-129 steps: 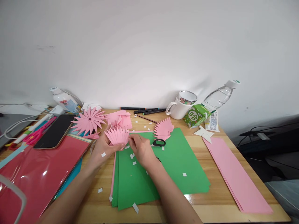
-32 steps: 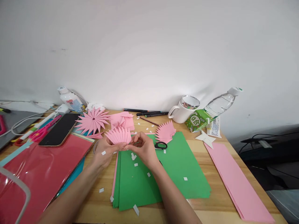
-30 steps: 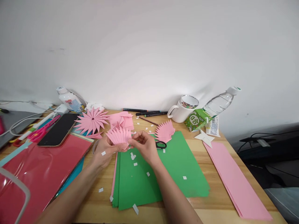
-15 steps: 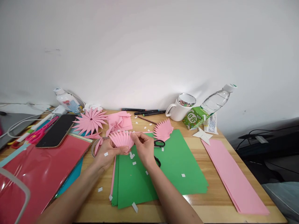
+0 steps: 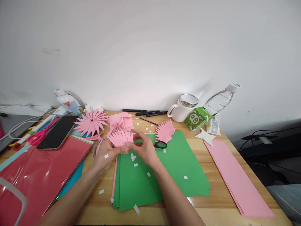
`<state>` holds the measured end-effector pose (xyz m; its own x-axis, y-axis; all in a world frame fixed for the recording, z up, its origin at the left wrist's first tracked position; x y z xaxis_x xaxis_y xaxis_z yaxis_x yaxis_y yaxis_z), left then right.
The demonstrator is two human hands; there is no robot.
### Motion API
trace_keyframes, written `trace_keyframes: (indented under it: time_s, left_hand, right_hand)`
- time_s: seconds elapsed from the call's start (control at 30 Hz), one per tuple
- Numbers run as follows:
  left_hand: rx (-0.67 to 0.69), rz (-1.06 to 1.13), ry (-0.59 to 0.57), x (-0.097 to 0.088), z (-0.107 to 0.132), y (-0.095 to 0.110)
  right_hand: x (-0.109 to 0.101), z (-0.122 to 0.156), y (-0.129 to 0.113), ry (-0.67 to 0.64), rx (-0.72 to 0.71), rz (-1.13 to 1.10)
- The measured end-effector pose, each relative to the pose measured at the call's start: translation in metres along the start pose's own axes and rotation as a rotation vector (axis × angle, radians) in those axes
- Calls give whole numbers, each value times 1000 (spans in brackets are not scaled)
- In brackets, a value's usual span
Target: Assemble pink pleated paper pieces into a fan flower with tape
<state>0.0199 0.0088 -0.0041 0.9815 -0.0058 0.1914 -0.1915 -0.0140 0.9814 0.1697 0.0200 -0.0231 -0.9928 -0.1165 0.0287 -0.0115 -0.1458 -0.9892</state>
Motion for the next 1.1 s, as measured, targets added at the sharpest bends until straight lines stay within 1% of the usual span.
trace_keyframes:
  time_s: [0.1, 0.23, 0.33, 0.43, 0.5, 0.63, 0.73, 0.83, 0.9, 1.0, 1.03, 1.1]
  left_hand:
    - [10, -8, -7, -1, -1, 0]
    - [0, -13, -33, -3, -2, -9]
    - [-13, 32, -47, -3, -1, -14]
    - [-58, 81, -46, -1, 1, -15]
    - [-84, 119, -67, -1, 1, -14]
    - [-41, 154, -121, -4, -2, -12]
    - [-13, 108, -111, -6, -3, -11]
    - [-46, 62, -77, -5, -1, -10]
    - [-51, 44, -82, -3, 0, -8]
    - [9, -22, -79, -2, -1, -4]
    - [40, -73, -60, -2, -2, -2]
    - [113, -197, 27, -6, -4, 1]
  right_hand:
    - [2, 1, 0, -68, 34, -37]
    - [10, 3, 4, -8, 62, -114]
    - [15, 4, 6, 27, 100, -165]
    - [15, 3, 5, 7, 120, -217]
    - [13, 1, 3, -15, 126, -228]
    - [10, 1, 0, -21, 119, -210]
    - [12, 2, -1, -6, 132, -226]
    - [14, 4, -1, -1, 160, -254]
    - [15, 5, -1, -13, 166, -253]
    - [15, 5, -3, -46, 143, -257]
    - [15, 6, -4, -71, 129, -262]
    - [15, 6, -5, -152, 101, -259]
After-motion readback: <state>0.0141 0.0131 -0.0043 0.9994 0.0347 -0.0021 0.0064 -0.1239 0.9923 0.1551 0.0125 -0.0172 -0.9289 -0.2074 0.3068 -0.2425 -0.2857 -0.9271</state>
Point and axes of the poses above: each hand's wrist, its own z-axis away from the middle knuckle, its own x-axis out of the palm, y = z × x, the point moved 1 cm from there along -z, towards the middle knuckle, and after that the axes turned 12 degrees about x, right-handed, at the moved point
